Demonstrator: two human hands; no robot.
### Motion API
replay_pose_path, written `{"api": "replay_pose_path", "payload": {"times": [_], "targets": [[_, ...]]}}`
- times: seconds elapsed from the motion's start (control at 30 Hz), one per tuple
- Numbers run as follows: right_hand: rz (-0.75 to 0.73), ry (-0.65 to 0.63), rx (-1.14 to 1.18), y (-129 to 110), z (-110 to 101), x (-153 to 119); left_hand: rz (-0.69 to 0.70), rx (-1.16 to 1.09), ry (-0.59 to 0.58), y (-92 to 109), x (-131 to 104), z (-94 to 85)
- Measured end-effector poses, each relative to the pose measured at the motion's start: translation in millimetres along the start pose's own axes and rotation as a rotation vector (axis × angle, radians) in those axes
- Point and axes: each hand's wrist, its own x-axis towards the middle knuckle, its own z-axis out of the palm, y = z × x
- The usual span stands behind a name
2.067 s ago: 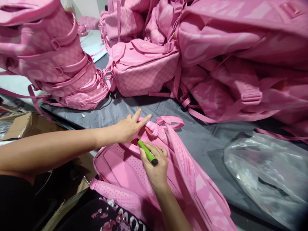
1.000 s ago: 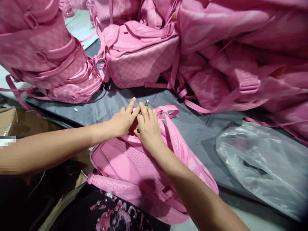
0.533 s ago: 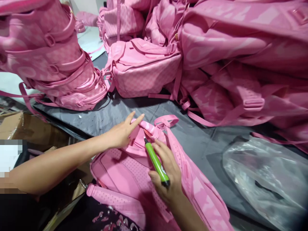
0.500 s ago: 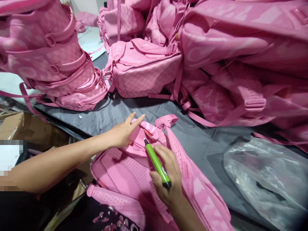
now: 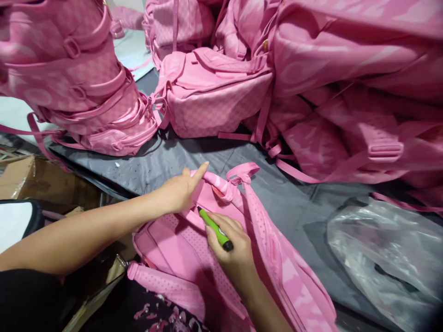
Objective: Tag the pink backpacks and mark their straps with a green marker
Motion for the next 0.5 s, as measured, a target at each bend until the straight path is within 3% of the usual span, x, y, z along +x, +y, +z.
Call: {"api": "replay_pose_path", "payload": {"times": [0.23, 0.5], "targets": [[0.014, 0.04, 0.019, -8, 16, 8, 0.03, 0.002, 0.005, -6, 7, 5.8], [0.05, 0.064, -0.026, -16, 14, 10, 0.018, -0.02, -0.021, -3, 7, 2.2]]}}
